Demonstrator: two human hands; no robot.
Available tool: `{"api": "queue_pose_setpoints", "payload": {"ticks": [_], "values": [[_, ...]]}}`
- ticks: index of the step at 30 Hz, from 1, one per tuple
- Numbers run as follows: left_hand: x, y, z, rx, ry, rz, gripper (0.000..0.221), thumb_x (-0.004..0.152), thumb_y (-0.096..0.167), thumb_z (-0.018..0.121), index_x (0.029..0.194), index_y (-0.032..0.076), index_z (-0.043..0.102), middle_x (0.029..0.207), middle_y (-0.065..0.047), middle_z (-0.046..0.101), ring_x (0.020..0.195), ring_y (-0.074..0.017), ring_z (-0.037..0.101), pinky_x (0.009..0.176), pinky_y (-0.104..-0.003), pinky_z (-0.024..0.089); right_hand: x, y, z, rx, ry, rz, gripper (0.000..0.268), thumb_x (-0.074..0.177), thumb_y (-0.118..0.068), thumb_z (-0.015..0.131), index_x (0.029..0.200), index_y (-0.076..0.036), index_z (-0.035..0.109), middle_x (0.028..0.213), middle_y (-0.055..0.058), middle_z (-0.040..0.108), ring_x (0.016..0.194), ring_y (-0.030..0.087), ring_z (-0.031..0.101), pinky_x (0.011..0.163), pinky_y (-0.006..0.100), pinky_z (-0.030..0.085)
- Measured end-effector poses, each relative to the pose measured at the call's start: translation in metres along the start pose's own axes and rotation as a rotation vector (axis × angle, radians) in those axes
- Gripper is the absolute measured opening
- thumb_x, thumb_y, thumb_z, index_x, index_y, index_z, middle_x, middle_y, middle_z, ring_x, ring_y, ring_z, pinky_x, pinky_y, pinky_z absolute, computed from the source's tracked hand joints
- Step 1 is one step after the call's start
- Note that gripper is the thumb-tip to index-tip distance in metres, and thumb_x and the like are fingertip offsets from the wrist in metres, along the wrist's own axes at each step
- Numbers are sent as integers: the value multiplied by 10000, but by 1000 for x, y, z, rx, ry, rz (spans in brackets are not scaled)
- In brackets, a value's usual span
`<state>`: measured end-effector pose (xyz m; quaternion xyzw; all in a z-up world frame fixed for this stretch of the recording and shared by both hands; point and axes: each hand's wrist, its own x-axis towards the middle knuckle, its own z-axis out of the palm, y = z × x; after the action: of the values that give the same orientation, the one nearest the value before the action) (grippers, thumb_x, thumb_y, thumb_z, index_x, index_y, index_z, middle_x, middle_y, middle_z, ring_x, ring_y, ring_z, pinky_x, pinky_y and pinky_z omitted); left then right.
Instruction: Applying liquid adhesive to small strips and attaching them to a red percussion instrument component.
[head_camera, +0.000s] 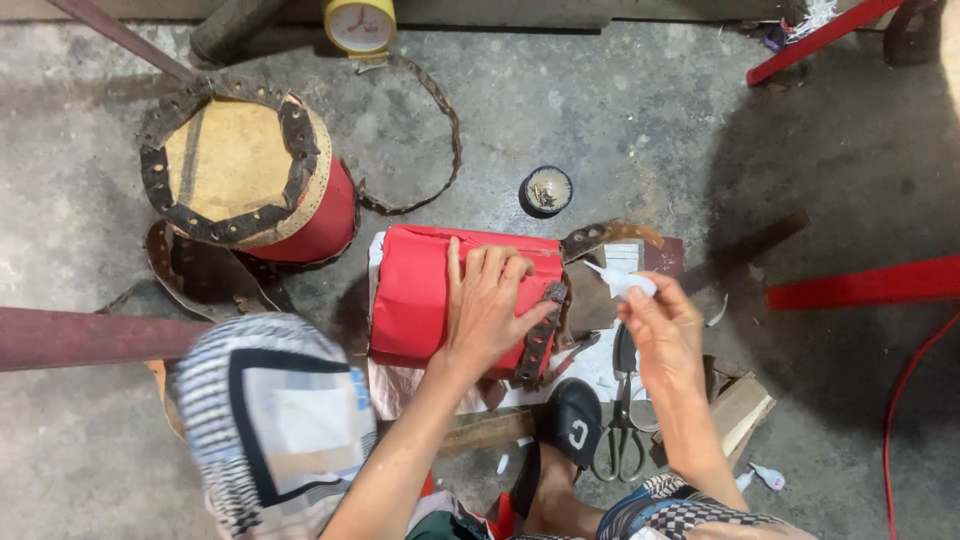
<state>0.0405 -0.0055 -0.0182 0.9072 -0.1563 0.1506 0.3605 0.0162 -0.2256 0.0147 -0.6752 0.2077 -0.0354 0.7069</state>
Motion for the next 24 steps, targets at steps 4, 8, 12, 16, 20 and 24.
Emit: {"api": "queue_pose_setpoints", "payload": {"ticks": [4, 8, 12, 16, 20, 24], "values": [[7, 2, -1, -1, -36, -40, 557, 666, 287, 943, 1061, 140, 579, 1058, -68, 555, 1164, -335, 514, 1150, -731, 169, 1, 37, -17, 466, -37, 362, 258, 899, -117, 741, 1152, -147, 704, 984, 76, 723, 866, 197, 719, 809, 291, 585], [6, 3, 1, 6, -104, -71, 562, 677, 333, 935, 1068, 157, 573, 1100, -49, 545, 1197, -318, 490, 1157, -739, 141, 0, 59, -27, 633, -54, 493, 276, 885, -84, 731, 1144, -176, 711, 1054, 80, 722, 966, 228, 697, 863, 310, 551], [4, 5, 2, 26, -113, -74, 528, 694, 334, 923, 1066, 165, 589, 1141, -42, 552, 1234, -311, 479, 1161, -739, 132, -5, 62, -33, 688, -92, 491, 251, 886, -46, 717, 1125, -119, 693, 1079, 120, 720, 974, 243, 685, 855, 314, 541], [-8, 21, 7, 37, 106, 73, 393, 829, 342, 848, 1100, 145, 642, 1170, -92, 575, 1199, -334, 516, 1181, -634, 262, -10, 68, -41, 696, -164, 408, 285, 885, -31, 711, 1161, -66, 652, 1066, 151, 721, 971, 265, 719, 864, 334, 596], [-16, 87, 4, -354, 85, -92, 345, 845, 220, 847, 1154, 130, 720, 1089, -77, 633, 968, -280, 631, 917, -434, 528, -21, 67, -42, 687, -201, 339, 279, 864, -54, 749, 1123, -70, 647, 1039, 125, 718, 955, 262, 724, 843, 350, 616], [-20, 110, 20, -607, -53, -228, 335, 824, 105, 824, 1150, 75, 751, 1009, -107, 678, 779, -244, 679, 720, -383, 581, -37, 53, -39, 568, -188, 211, 233, 863, -51, 761, 1064, -38, 644, 1037, 124, 689, 970, 254, 701, 884, 393, 601]]}}
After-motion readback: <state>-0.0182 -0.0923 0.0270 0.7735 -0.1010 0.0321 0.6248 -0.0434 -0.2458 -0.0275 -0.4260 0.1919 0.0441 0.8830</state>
